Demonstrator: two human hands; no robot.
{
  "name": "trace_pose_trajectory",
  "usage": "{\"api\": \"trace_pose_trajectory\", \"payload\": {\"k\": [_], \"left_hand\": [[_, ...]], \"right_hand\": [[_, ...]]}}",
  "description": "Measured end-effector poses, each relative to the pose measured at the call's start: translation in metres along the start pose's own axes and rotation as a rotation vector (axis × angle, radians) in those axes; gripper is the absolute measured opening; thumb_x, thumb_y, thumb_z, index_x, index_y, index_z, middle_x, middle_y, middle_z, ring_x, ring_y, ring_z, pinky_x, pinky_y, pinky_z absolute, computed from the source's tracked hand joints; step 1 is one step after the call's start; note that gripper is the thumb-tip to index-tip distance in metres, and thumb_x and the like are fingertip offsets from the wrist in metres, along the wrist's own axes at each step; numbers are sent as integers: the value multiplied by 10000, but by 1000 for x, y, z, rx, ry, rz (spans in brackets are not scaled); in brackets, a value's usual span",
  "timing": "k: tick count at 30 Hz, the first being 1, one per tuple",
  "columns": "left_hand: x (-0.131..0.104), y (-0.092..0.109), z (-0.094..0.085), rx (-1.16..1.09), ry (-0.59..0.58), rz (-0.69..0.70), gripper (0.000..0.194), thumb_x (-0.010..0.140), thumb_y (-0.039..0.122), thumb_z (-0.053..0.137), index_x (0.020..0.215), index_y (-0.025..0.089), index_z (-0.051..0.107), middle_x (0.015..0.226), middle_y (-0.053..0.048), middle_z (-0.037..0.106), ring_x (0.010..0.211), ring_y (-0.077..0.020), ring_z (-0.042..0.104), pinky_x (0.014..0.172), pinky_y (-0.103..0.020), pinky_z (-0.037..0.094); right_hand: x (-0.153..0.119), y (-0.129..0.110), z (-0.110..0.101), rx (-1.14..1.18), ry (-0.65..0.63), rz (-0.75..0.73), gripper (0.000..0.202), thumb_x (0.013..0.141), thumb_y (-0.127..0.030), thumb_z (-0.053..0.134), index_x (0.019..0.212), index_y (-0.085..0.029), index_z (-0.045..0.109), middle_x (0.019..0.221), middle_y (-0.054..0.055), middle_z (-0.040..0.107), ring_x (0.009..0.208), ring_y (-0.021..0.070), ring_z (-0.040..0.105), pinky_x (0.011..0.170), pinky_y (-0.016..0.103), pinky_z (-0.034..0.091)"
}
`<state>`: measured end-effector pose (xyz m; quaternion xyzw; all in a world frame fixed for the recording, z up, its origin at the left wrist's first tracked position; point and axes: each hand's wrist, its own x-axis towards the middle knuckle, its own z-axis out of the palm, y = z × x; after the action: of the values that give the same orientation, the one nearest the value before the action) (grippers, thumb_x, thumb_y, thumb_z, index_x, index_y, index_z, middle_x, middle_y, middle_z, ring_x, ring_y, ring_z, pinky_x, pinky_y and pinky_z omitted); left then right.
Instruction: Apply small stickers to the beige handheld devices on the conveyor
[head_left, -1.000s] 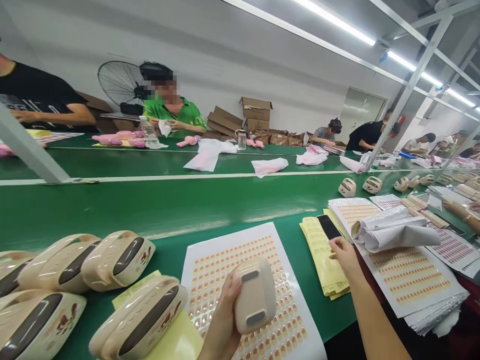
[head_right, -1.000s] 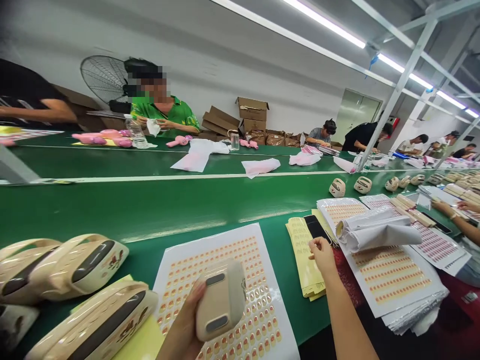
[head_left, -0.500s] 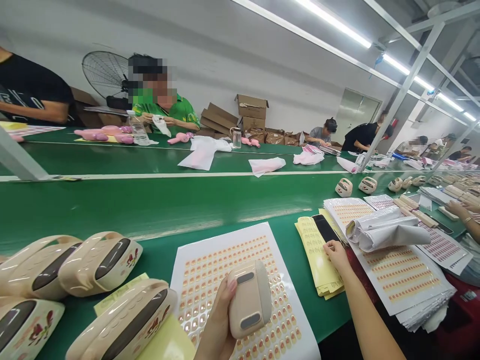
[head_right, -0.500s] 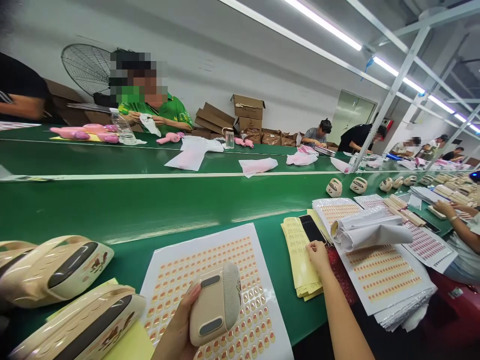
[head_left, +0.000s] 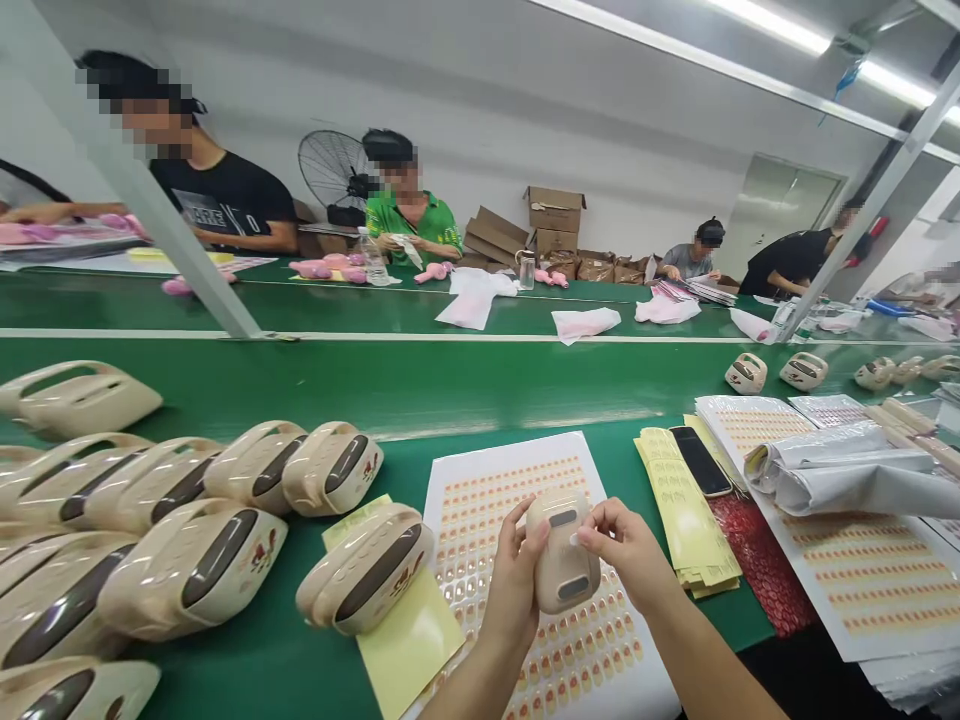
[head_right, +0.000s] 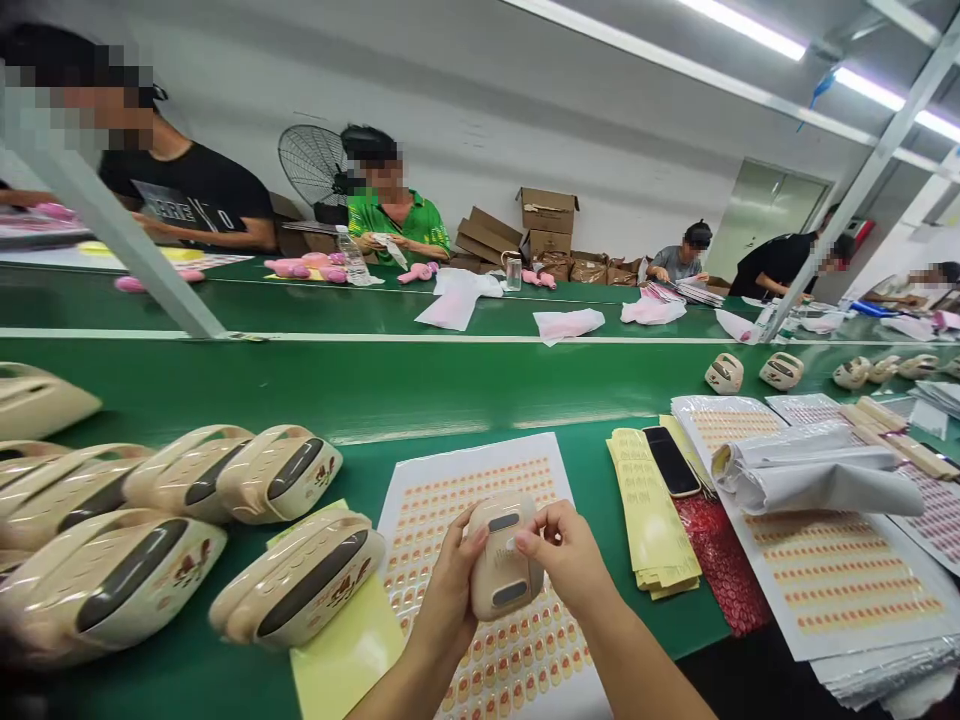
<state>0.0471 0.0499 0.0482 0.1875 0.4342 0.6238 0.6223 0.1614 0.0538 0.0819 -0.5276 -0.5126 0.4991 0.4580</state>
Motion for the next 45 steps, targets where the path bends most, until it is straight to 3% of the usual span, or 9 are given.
{"api": "trace_pose_trajectory", "payload": {"k": [22, 32, 35, 38, 40, 43, 45], "left_hand": [[0, 0, -3, -16, 42, 13, 558, 544, 489, 724, 1005, 242, 530, 745, 14, 577, 725, -205, 597, 653, -312, 465], [-1, 3, -4, -27, 32, -5, 573, 556, 477, 725, 1032, 240, 512, 771, 5, 577, 764, -226, 612, 669, -333, 487], [-3, 1, -5, -24, -9, -19, 530, 622, 459, 697, 1059, 246, 487, 853, -17, 580, 827, -230, 612, 696, -329, 488], [-5, -8, -4, 11, 0, -36, 629, 559, 399, 758, 1098, 257, 467, 964, -52, 593, 887, -248, 607, 698, -321, 491], [-5, -15, -6, 8, -36, -55, 712, 483, 342, 804, 1106, 245, 473, 967, -73, 625, 899, -268, 610, 695, -323, 493], [-3, -20, -12, -73, -121, -87, 681, 475, 329, 802, 1081, 216, 512, 883, -71, 673, 871, -275, 625, 703, -333, 493], [-1, -18, -17, -152, -145, -126, 664, 483, 318, 792, 1084, 205, 533, 852, -68, 689, 872, -290, 629, 732, -362, 492]], "right_hand": [[-2, 8, 6, -89, 87, -89, 214, 629, -394, 633, 561, -202, 566, 671, -5, 437, 611, 143, 406, 598, 292, 379], [-5, 17, 11, -236, 141, -224, 135, 712, -288, 562, 608, -209, 527, 712, -3, 411, 582, 128, 401, 564, 279, 405], [-8, 16, 16, -335, 164, -293, 116, 731, -252, 532, 631, -214, 487, 742, 9, 403, 576, 133, 410, 528, 278, 398], [-8, 16, 20, -380, 210, -377, 101, 748, -241, 500, 655, -218, 467, 787, 34, 413, 615, 152, 436, 559, 301, 406], [-5, 16, 17, -324, 165, -362, 126, 733, -266, 522, 634, -215, 463, 783, 40, 426, 638, 162, 447, 589, 315, 408], [2, 18, 8, -34, -54, -201, 224, 721, -377, 561, 608, -208, 467, 696, 18, 448, 608, 153, 453, 582, 303, 413], [4, 23, 5, 163, -35, -105, 278, 734, -471, 549, 668, -204, 511, 717, 25, 498, 654, 163, 493, 623, 306, 435]]}}
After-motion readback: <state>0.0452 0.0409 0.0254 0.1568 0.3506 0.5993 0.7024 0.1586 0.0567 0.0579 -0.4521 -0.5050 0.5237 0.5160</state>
